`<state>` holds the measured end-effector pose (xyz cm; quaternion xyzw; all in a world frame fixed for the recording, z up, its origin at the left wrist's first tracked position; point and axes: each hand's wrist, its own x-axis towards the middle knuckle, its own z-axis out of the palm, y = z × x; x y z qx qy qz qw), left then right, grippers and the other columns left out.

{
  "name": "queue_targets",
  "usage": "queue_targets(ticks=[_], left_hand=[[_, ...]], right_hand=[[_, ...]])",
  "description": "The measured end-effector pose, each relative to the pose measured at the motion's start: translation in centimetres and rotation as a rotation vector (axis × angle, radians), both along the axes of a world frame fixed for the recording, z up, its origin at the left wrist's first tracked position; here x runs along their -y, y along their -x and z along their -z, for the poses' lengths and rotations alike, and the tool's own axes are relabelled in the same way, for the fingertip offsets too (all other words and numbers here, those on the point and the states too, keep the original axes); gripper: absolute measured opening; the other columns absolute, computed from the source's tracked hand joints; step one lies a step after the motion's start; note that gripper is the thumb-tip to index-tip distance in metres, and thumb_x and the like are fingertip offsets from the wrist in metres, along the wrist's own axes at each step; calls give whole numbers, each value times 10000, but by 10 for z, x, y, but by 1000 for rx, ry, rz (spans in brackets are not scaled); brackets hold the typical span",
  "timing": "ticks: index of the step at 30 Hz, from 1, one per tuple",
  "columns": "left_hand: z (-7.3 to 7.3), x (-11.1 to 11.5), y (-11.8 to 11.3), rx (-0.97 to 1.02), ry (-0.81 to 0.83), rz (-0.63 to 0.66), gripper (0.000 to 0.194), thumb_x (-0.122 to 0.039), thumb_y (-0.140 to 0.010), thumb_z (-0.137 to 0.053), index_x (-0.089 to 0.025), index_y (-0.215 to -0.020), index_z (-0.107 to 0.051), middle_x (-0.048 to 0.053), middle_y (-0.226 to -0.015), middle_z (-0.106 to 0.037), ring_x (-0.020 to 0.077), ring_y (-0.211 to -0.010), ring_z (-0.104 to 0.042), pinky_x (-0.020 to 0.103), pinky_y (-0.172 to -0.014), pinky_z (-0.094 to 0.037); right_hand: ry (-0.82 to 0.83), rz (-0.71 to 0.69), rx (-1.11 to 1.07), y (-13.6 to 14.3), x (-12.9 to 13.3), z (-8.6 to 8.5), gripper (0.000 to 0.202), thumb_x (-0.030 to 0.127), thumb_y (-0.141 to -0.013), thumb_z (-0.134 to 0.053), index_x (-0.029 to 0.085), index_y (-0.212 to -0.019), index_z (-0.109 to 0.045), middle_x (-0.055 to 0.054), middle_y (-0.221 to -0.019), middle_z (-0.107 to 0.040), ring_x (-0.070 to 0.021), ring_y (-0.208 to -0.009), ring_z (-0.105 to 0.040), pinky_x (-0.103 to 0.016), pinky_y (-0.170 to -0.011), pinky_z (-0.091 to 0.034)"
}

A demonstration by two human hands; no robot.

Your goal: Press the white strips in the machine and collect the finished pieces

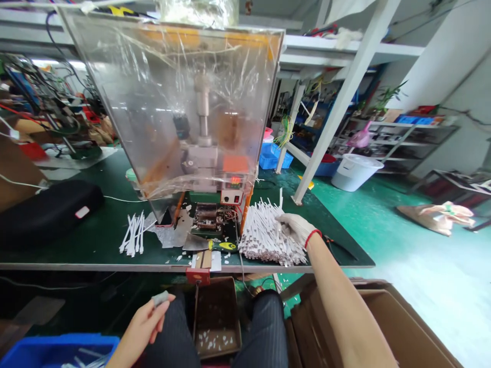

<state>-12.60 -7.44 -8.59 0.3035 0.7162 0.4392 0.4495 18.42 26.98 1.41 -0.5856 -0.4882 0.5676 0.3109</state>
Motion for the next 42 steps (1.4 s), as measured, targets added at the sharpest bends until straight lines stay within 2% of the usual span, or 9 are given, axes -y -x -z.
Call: queue_targets(ticks=[7, 14, 17, 19, 21, 24, 28, 32, 42], left_hand=[[-20, -18, -45, 107, -59, 282, 681, -714, -749, -489, -111, -1047, -594, -39, -510, -525, 76, -371, -419, 209, -425, -307], [-68, -57, -86, 290, -230, 382, 654, -595, -802, -506, -124, -1256, -507, 49, -763, -664, 120, -532, -590, 227, -492, -440], [-86, -71, -90, 114, -334, 333, 469, -517, -832, -523, -119, -1060, -616, 64, -776, -675, 126, -627, -617, 238, -594, -479], [-91, -74, -88, 125, -322, 346, 449, -545, -834, -510, -113, -848, -628, 76, -734, -669, 135, -630, -626, 241, -598, -484], [-90, -73, -86, 274, -278, 409, 493, -605, -792, -543, -115, -794, -601, 84, -731, -670, 135, -585, -623, 239, -551, -482], [-83, -68, -81, 422, -254, 430, 572, -645, -709, -634, -107, -898, -599, 69, -719, -670, 117, -512, -601, 227, -499, -472], [-79, -63, -77, 383, -276, 309, 599, -677, -717, -612, -100, -877, -599, 53, -647, -652, 120, -493, -606, 226, -498, -480], [-83, -65, -75, 337, -271, 286, 574, -695, -717, -594, -123, -729, -554, 60, -629, -648, 115, -481, -603, 215, -482, -471], [-68, -57, -76, 281, -150, 283, 532, -667, -721, -591, -138, -693, -542, 72, -643, -658, 137, -505, -619, 243, -501, -485]], right_hand=[[-53, -44, -158, 13, 40, -34, 165, 129, -711, -724, 146, -712, -559, 22, -568, -527, -55, -416, -461, -140, -357, -374], [-164, -360, -298, 62, 133, -56, 362, 416, -685, -773, 168, -909, -633, -23, -689, -644, -118, -524, -581, -198, -436, -445], [-141, -376, -219, 80, 162, -49, 421, 472, -661, -765, 160, -913, -639, -20, -665, -642, -132, -526, -589, -219, -462, -462], [-118, -381, -225, 87, 172, -41, 431, 483, -659, -760, 160, -917, -638, -14, -648, -634, -134, -522, -581, -223, -465, -463], [-99, -380, -266, 90, 175, -33, 443, 496, -672, -749, 163, -941, -640, -13, -657, -630, -129, -524, -570, -221, -464, -455], [-81, -359, -316, 89, 174, -23, 464, 513, -688, -738, 161, -972, -636, -17, -678, -626, -122, -533, -558, -220, -474, -450], [-111, -439, -263, 87, 174, -18, 455, 519, -745, -686, 148, -1001, -630, -39, -697, -642, -140, -567, -576, -237, -502, -460], [-187, -575, -89, 92, 182, -22, 405, 504, -779, -629, 144, -962, -656, -49, -737, -661, -149, -600, -573, -246, -514, -469], [-368, -514, 127, 105, 200, -6, 174, 346, -785, -607, 220, -853, -707, -10, -792, -691, -190, -713, -597, -271, -628, -460]])
